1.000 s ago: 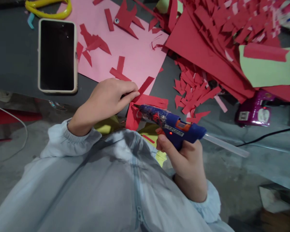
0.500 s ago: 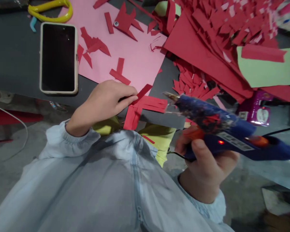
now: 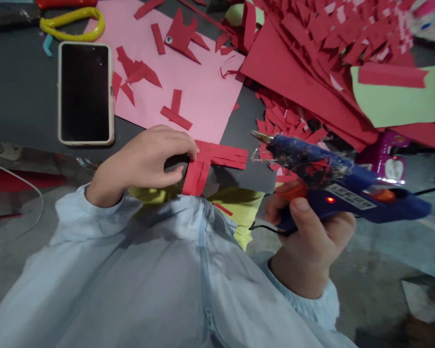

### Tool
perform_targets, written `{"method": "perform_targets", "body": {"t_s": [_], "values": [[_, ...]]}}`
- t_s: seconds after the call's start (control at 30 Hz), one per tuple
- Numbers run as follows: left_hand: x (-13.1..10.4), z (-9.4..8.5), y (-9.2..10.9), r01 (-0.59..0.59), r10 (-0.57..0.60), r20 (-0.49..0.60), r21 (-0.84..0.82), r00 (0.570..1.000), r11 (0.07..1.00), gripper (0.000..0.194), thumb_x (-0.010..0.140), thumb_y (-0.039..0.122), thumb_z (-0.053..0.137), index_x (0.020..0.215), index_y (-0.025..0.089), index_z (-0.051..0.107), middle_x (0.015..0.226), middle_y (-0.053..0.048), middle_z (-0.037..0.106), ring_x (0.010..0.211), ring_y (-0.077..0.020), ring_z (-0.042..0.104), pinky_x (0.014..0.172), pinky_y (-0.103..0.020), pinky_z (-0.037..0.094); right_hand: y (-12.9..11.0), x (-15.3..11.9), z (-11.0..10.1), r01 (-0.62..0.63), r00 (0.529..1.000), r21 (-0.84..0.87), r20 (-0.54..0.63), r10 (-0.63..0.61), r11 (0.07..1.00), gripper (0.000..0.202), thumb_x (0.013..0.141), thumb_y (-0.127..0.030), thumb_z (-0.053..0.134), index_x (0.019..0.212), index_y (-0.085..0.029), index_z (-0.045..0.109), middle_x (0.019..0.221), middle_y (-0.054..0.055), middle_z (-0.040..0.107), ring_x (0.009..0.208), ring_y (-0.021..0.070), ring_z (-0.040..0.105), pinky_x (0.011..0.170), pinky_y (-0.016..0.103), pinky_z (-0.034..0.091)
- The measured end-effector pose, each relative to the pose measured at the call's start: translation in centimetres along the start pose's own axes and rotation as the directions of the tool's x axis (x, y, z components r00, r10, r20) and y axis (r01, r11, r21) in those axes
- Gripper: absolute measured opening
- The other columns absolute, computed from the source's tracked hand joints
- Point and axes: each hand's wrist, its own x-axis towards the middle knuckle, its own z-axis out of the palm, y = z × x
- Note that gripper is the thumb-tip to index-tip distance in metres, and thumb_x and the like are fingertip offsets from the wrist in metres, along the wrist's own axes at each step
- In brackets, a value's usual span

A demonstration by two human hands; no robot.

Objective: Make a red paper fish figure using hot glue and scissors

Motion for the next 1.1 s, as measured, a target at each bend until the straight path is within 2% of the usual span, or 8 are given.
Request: {"method": "perform_targets", "body": {"t_s": [0.13, 0.27, 0.43, 0.87, 1.1], "values": [[-0.19, 0.07, 0.02, -0.01, 0.01, -0.018, 0.021, 1.0, 1.0, 0.037, 0.078, 0.01, 0.047, 0.103, 0.022, 0.072, 0.111, -0.004, 0.077, 0.106, -0.0202, 0.072, 0.093, -0.033, 0.052, 0.25, 0.1, -0.03, -0.01, 1.0, 0.014, -0.007, 0.01, 1.0, 0.01, 0.085, -0.03, 0.072, 0.083, -0.019, 0.071, 0.055, 0.0, 0.059, 0.042, 0.0127, 0.051, 0.039, 0.027, 0.034], [-0.34, 0.23, -0.21, -0.027, 0.028, -0.023, 0.056, 0.999, 0.998, 0.041, 0.078, 0.008, 0.045, 0.105, 0.021, 0.075, 0.116, -0.003, 0.077, 0.109, -0.0204, 0.072, 0.096, -0.033, 0.053, 0.51, 0.06, 0.07, -0.014, 0.999, 0.019, -0.045, 0.015, 1.0, 0.013, 0.084, -0.032, 0.073, 0.083, -0.02, 0.072, 0.054, -0.002, 0.059, 0.041, 0.0124, 0.05, 0.038, 0.026, 0.035], [-0.38, 0.32, -0.49, -0.043, 0.045, -0.027, 0.073, 0.999, 0.996, 0.041, 0.081, 0.009, 0.046, 0.104, 0.024, 0.077, 0.119, 0.0, 0.076, 0.111, -0.0193, 0.071, 0.099, -0.034, 0.055, 0.57, 0.05, 0.22, -0.027, 0.999, 0.023, -0.045, 0.028, 0.999, 0.014, 0.083, -0.032, 0.074, 0.081, -0.019, 0.072, 0.054, -0.002, 0.061, 0.041, 0.0121, 0.051, 0.037, 0.024, 0.037], [-0.41, 0.45, -0.27, -0.106, 0.113, -0.034, 0.16, 0.993, 0.981, 0.036, 0.087, 0.01, 0.048, 0.103, 0.023, 0.078, 0.116, -0.003, 0.077, 0.108, -0.0207, 0.073, 0.095, -0.036, 0.058, 0.56, 0.02, 0.28, -0.03, 1.0, 0.042, 0.003, 0.03, 0.999, 0.013, 0.087, -0.03, 0.073, 0.087, -0.017, 0.073, 0.055, -0.002, 0.062, 0.042, 0.0107, 0.052, 0.038, 0.023, 0.037], [-0.36, 0.12, -0.48, -0.123, 0.125, -0.012, 0.105, 0.992, 0.987, 0.035, 0.083, 0.01, 0.049, 0.092, 0.025, 0.079, 0.119, -0.001, 0.076, 0.11, -0.0208, 0.072, 0.098, -0.037, 0.057, 0.68, 0.0, 0.14, -0.04, 0.998, 0.043, 0.042, 0.038, 0.998, 0.012, 0.09, -0.03, 0.071, 0.089, -0.017, 0.072, 0.055, -0.002, 0.063, 0.044, 0.0101, 0.053, 0.041, 0.023, 0.039]]}}
